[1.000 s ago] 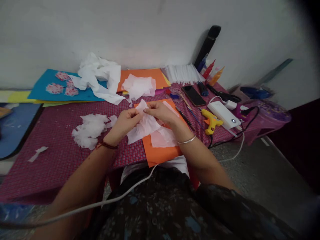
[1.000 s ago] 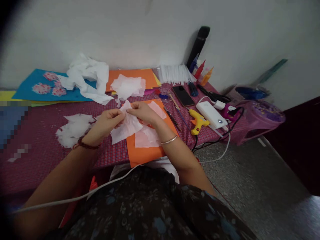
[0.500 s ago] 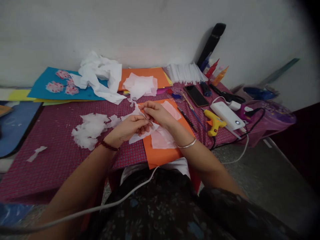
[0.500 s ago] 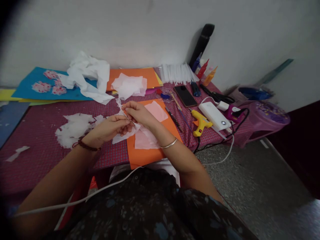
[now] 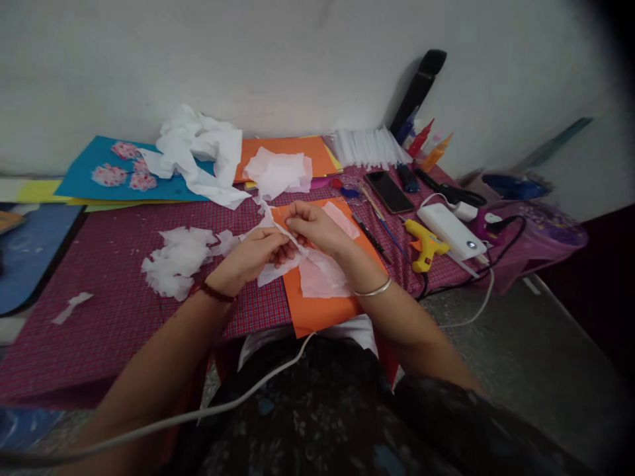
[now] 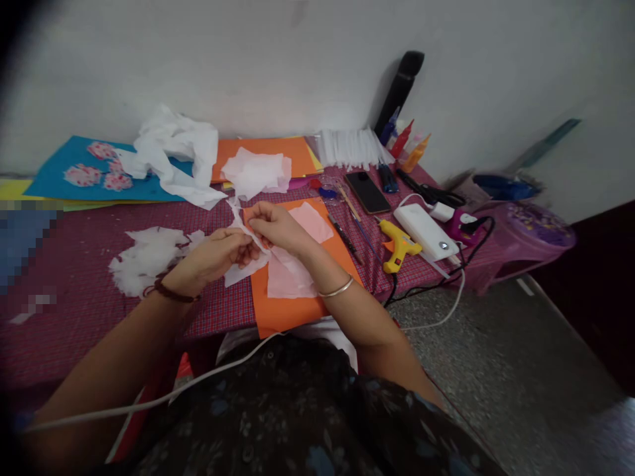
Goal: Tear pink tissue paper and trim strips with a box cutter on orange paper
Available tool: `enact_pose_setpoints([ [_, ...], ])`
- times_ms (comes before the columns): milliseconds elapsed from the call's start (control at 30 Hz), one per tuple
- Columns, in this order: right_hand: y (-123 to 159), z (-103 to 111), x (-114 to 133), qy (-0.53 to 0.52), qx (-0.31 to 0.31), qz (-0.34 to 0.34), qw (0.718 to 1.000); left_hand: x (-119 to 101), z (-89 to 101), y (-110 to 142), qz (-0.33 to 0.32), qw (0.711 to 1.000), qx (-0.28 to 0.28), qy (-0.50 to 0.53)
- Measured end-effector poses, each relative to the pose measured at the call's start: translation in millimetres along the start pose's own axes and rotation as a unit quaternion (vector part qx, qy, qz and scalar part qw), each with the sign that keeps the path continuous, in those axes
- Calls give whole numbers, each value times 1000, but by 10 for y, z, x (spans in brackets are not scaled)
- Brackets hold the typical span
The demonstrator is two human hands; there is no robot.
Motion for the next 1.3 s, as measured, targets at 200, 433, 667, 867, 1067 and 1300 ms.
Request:
enact_pose_setpoints([
  [200,33,-15,88,22,43,65,997,-94,111,3,-51,997,-58,-21],
  [433,51,-58,79,-17,70,67,995,-114,40,26,-52,997,-28,47],
  [667,67,-27,97,8,52,48,997,-116,-3,14,-48,998,14,50],
  [867,65,-43,83,0,65,51,997,-111,26,8,-46,998,6,32],
  [1067,53,-65,101,-3,81,59,995,-104,23,-5,-54,998,19,32],
  [1300,65,-83,126,1,88,64,994,-120,36,-1,-64,998,6,27],
])
Point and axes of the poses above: each hand's wrist, its own y-axis away from the middle knuckle, its own z-axis out of the back of the hand, x = y × z, the point moved 9 cm from there along -y, towards the middle knuckle
